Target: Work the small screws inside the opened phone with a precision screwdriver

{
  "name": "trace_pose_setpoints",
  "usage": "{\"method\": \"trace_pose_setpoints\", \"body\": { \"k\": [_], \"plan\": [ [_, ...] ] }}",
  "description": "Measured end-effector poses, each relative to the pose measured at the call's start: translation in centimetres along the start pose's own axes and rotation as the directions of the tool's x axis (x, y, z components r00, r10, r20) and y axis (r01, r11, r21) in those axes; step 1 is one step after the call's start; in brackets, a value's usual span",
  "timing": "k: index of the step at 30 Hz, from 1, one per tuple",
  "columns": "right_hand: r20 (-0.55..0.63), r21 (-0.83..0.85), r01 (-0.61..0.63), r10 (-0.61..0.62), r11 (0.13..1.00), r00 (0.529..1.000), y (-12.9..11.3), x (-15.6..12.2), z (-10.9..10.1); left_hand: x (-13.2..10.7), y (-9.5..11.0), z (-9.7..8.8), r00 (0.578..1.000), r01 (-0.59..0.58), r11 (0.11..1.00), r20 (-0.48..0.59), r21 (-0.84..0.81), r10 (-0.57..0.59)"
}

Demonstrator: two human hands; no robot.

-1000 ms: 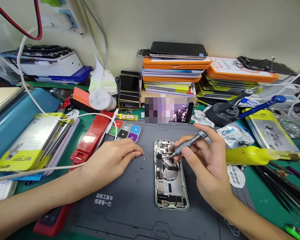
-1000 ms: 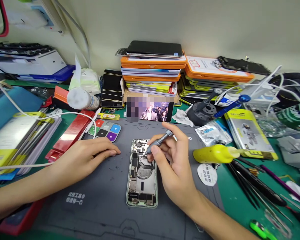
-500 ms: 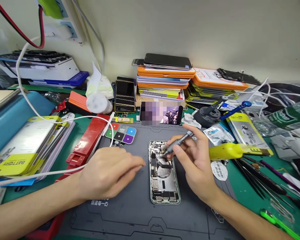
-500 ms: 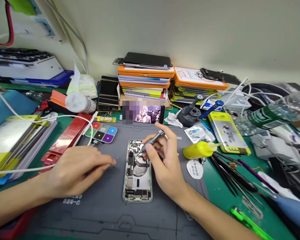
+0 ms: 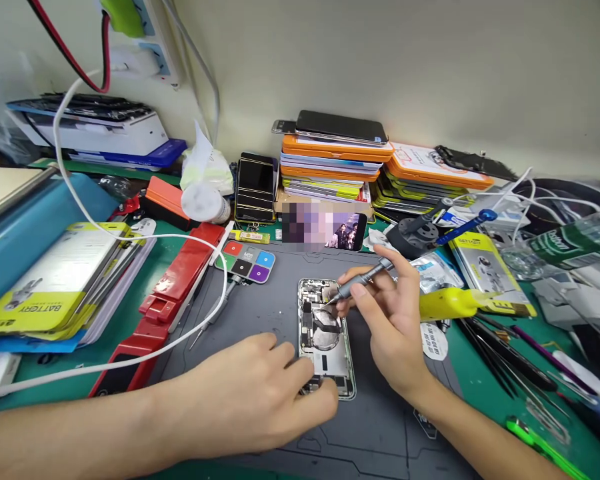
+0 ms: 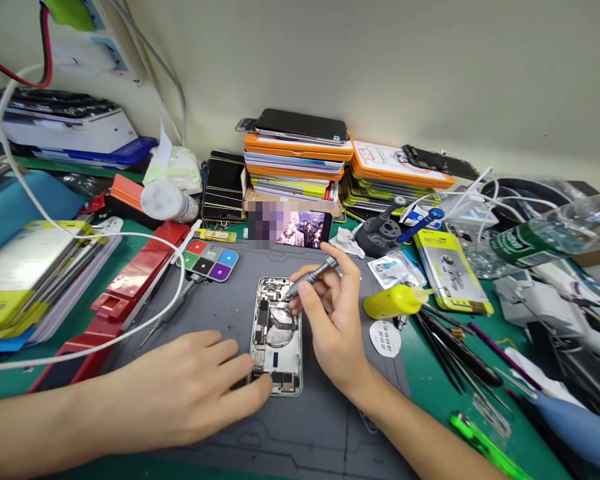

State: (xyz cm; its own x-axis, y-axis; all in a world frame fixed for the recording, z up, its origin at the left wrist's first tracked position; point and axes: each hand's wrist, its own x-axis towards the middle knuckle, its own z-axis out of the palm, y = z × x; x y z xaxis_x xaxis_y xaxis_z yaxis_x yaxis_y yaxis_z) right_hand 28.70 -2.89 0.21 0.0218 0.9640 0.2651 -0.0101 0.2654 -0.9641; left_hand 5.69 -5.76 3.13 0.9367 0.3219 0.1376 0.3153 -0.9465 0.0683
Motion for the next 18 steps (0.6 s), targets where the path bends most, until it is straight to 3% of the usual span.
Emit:
{"method": "trace_pose_setpoints", "body": {
  "k": [9,18],
  "plan": [
    [-0.131,0.022,0.128,-0.124,0.992,0.984,0.0,-0.3,0.1,1.2,0.3,1.6,0.991,0.131,0.987,0.012,0.091,-0.133],
    [-0.096,-0.019,0.076,-0.077,0.997,0.992,-0.3,0.2,0.1,2.4,0.5,0.7,0.984,0.158,0.976,0.059,0.150,-0.168]
  ]
}}
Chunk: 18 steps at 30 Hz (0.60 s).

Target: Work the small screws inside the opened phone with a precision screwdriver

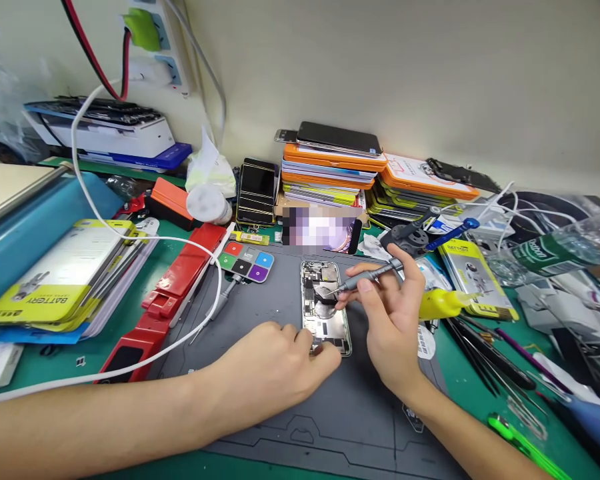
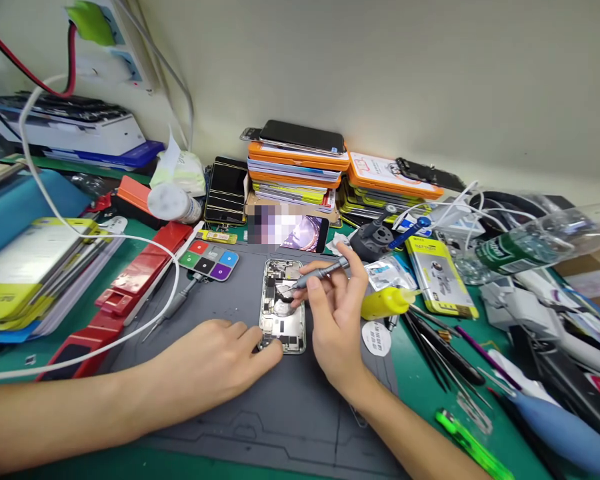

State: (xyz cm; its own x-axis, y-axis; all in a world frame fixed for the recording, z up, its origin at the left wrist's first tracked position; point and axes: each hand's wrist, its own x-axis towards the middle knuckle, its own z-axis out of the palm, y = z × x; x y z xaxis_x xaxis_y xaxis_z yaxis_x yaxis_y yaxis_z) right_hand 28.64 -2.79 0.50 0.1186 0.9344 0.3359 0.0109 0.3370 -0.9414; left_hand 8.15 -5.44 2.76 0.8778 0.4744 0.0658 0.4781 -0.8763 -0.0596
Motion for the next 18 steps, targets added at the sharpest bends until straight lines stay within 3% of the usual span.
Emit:
{"method": "trace_pose_setpoints", "body": {
  "k": [5,9,13,18],
  "plan": [
    [0.071,-0.074,0.032,-0.027,0.997,0.997,-0.8,-0.8,-0.1,-0.4,-1.1,0.7,0.986,-0.027,0.995,-0.168,-0.095,0.011],
    [0.142,-0.141,0.128,-0.108,0.982,0.984,-1.0,-2.2,-0.7,-0.5,-2.7,0.6,0.959,-0.054,0.990,-0.284,-0.130,0.015],
    [0.192,-0.171,0.231,-0.198,0.958,0.961,-0.5,-3.2,-1.3,-0.6,-3.4,0.7,0.956,-0.053,0.967,-0.293,-0.250,-0.024],
    [0.193,-0.184,0.177,-0.141,0.967,0.971,-0.4,-4.0,-1.7,-1.0,-2.6,1.3,0.961,-0.068,0.903,-0.270,-0.424,-0.055]
  ]
}}
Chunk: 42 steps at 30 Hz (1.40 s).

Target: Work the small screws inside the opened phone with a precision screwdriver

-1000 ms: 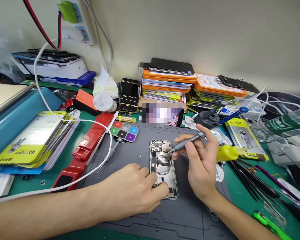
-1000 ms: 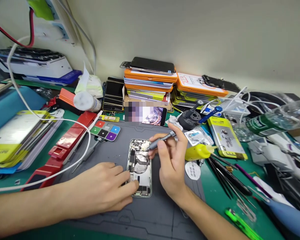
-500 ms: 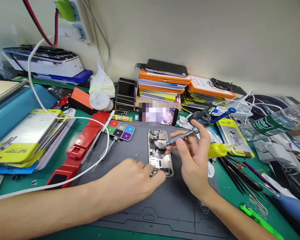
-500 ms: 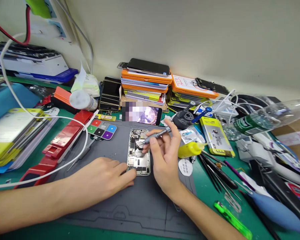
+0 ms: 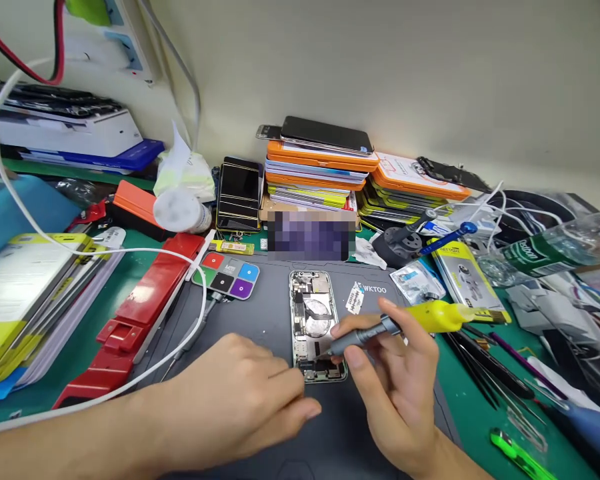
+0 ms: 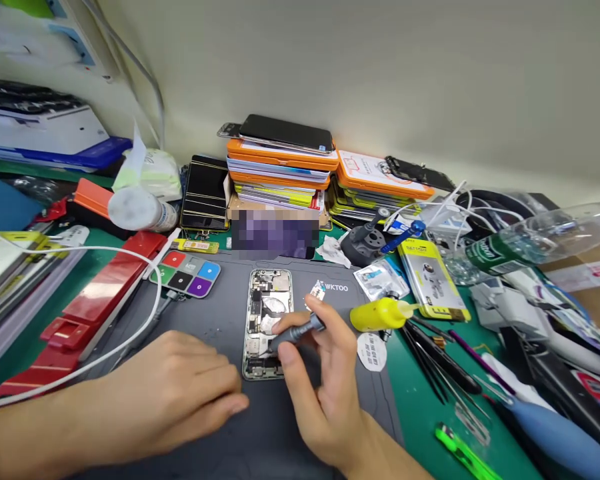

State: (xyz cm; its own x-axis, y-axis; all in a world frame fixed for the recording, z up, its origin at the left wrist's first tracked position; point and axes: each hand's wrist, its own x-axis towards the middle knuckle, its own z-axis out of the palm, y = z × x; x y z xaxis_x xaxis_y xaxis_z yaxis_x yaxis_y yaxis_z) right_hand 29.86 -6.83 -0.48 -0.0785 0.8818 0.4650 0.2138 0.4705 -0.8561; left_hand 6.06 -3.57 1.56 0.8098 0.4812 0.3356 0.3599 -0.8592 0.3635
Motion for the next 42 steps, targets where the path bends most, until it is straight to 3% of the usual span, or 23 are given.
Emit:
{"method": "trace_pose_setpoints", "body": {
  "k": [6,14,20,26,31,38,42],
  "plan": [
    [-0.011,0.014,-0.083,0.083,0.996,0.996,-0.1,-0.5,-0.5,0.3,0.1,-0.2,0.999,0.014,0.998,-0.034,-0.059,-0.016],
    [0.014,0.046,-0.154,0.153,0.987,0.988,0.0,-0.3,-1.0,-0.1,-0.2,-0.5,0.999,0.033,0.996,0.027,-0.078,-0.031],
    [-0.051,0.178,-0.301,0.315,0.937,0.948,-0.1,0.7,-0.8,-0.2,-0.1,0.0,0.999,0.036,0.995,0.029,-0.088,-0.034],
    [-0.070,0.266,-0.336,0.365,0.904,0.928,-0.1,1.3,-0.8,-0.2,-0.3,0.2,0.999,0.037,0.997,0.039,-0.065,-0.035],
    [-0.078,0.232,-0.309,0.334,0.922,0.939,-0.1,1.2,-0.7,-0.1,-0.2,0.4,0.999,0.019,0.999,0.027,-0.040,-0.018],
    [-0.087,0.143,-0.204,0.218,0.968,0.972,-0.1,0.7,-0.4,-0.2,0.0,0.1,0.993,-0.006,0.998,0.121,-0.060,0.013],
    [-0.063,0.121,-0.170,0.178,0.978,0.982,0.0,0.7,-0.4,-0.3,0.0,0.0,0.997,-0.029,0.997,0.074,-0.065,0.033]
  ]
}}
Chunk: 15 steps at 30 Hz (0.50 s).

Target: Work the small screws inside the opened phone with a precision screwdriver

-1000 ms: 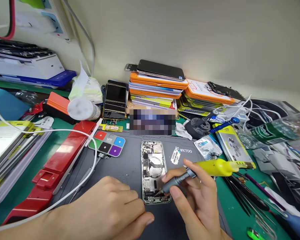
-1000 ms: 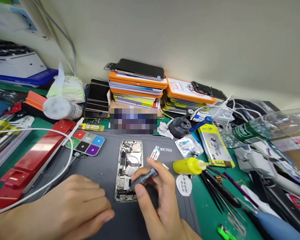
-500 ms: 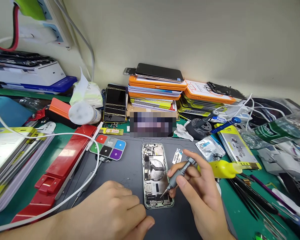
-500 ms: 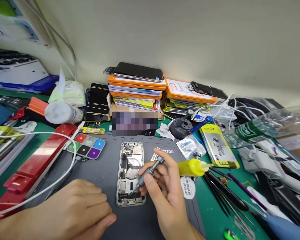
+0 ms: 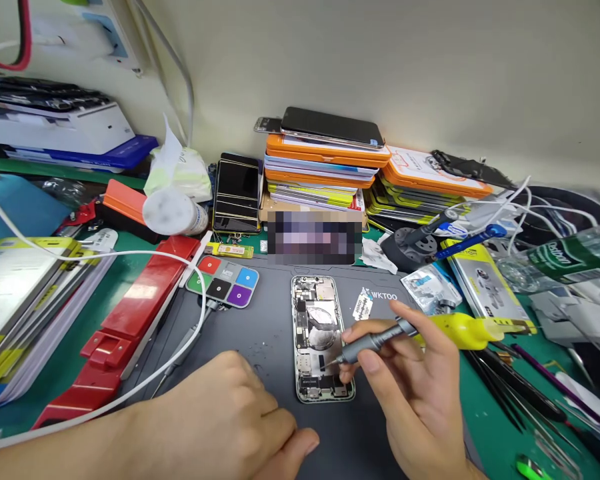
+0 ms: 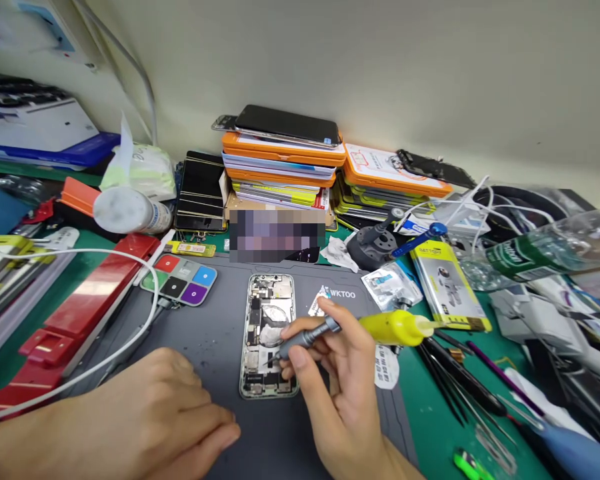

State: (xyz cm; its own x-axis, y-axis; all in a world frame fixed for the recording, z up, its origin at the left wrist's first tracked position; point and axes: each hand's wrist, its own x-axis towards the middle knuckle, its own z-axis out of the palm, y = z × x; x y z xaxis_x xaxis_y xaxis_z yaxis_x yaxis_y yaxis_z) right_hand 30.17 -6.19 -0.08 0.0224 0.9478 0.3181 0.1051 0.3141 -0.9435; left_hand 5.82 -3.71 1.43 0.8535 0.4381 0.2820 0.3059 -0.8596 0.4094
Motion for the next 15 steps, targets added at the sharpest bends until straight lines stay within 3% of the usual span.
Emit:
{"method": "trace_pose_setpoints", "body": {
  "k": [8,15],
  "plan": [
    [0.099,-0.121,0.123,-0.111,0.985,0.989,0.3,-0.4,0.1,-0.4,0.0,0.0,0.999,-0.033,0.998,0.002,-0.044,0.033],
    [0.211,-0.195,0.289,-0.247,0.937,0.946,0.8,0.3,1.0,0.0,-0.2,-0.2,0.999,-0.012,0.999,0.043,-0.053,0.014]
  ]
}}
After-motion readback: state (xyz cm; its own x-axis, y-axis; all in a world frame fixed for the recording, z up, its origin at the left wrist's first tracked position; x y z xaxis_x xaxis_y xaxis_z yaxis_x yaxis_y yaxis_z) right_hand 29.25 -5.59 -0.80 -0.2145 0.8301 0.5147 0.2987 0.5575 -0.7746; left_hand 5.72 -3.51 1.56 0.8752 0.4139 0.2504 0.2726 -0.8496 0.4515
